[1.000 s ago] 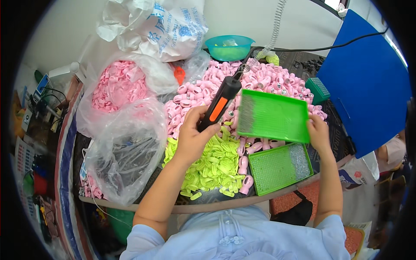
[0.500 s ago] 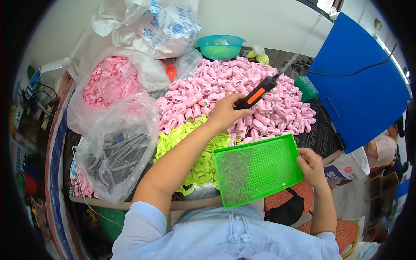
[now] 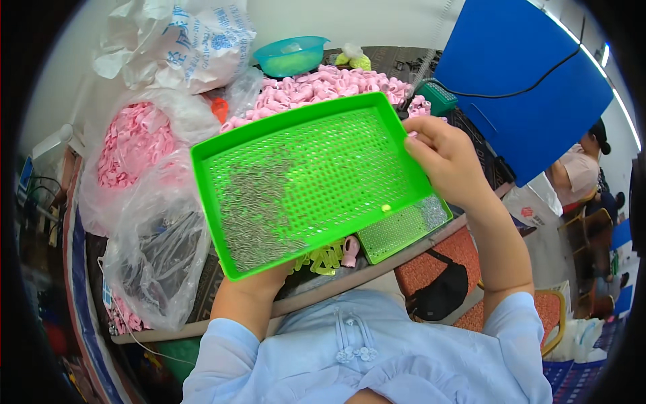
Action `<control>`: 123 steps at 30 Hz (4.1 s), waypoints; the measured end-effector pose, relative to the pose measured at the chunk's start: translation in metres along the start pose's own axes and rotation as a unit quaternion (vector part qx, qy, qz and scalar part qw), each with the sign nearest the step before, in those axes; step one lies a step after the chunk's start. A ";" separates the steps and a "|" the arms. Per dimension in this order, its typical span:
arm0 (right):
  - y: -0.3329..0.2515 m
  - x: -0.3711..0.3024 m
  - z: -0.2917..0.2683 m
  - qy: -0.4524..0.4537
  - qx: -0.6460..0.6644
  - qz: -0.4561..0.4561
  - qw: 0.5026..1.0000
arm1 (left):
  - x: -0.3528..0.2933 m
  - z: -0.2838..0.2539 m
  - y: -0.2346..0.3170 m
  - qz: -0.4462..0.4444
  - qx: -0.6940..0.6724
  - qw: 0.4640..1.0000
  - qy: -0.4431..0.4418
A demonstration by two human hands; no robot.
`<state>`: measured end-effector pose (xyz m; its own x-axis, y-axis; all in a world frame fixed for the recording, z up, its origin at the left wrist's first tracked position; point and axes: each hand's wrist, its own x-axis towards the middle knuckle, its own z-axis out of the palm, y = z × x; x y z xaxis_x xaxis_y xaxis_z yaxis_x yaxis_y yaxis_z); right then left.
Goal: Assembling toy doll shoes by inserting small metal pins or eyelets and using an electric screwdriver tool.
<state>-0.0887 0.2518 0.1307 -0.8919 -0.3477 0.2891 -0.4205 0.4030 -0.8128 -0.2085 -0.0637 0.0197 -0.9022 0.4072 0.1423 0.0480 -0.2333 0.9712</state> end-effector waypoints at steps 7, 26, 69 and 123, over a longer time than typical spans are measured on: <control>-0.014 0.026 0.019 0.012 -0.071 -0.032 0.997 | -0.001 0.115 -0.030 0.007 -0.165 0.986 0.025; 0.003 0.038 0.101 0.020 -0.019 -0.044 0.999 | -0.212 0.064 -0.009 0.139 -0.494 0.823 0.242; -0.025 0.061 0.198 -0.456 0.045 -0.177 0.871 | -0.287 0.064 -0.010 0.181 -0.202 0.889 0.369; -0.034 0.094 0.152 -0.221 0.140 0.023 0.965 | -0.307 0.029 -0.005 0.283 -0.233 0.844 0.391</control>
<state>-0.1330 0.0766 0.1092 -0.7241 -0.6875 0.0558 -0.2663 0.2040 -0.9421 0.0803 -0.1620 -0.0237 -0.8071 -0.5507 0.2129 0.5572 -0.5912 0.5831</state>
